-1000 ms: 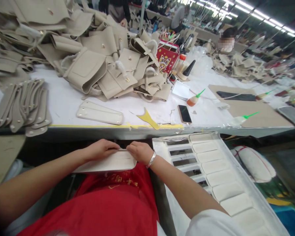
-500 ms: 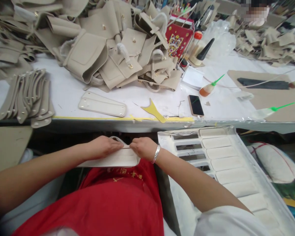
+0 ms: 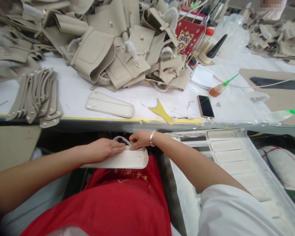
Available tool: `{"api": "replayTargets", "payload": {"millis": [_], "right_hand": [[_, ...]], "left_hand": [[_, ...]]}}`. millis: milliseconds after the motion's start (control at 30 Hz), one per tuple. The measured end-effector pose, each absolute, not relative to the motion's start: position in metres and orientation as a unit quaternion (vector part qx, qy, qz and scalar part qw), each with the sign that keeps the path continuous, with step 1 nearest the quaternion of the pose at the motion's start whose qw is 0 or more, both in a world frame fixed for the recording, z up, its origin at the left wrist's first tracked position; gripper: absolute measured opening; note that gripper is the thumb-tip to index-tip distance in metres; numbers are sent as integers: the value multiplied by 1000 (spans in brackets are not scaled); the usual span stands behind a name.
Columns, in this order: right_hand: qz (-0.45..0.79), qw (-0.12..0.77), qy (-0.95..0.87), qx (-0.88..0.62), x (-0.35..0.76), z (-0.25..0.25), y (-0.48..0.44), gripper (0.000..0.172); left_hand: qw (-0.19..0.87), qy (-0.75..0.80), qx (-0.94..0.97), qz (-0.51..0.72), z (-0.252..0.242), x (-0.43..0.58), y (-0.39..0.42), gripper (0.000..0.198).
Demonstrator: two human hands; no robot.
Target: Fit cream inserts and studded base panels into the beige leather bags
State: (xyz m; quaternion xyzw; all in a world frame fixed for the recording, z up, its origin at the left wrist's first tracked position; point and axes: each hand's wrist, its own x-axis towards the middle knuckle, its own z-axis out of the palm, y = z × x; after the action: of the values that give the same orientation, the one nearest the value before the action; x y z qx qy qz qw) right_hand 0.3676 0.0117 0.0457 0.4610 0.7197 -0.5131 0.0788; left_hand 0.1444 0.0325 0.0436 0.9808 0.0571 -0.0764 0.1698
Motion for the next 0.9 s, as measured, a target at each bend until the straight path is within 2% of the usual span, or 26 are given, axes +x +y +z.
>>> {"api": "replayTargets", "payload": {"millis": [167,367,700,900], "right_hand": [[-572,69,714,399,348,36,30,29],[-587,62,727,351,311,29,52,29],[-584,81,750,301,229,17,87,31],[-551,114,736,377,294,37,58,29]], "left_hand": [[265,81,955,-100,50,112,56,37],[303,100,944,-80,46,79,65,36],[219,89,971,-39,37,25,71,40],[129,128,981,-61,41,32,57,35]]}}
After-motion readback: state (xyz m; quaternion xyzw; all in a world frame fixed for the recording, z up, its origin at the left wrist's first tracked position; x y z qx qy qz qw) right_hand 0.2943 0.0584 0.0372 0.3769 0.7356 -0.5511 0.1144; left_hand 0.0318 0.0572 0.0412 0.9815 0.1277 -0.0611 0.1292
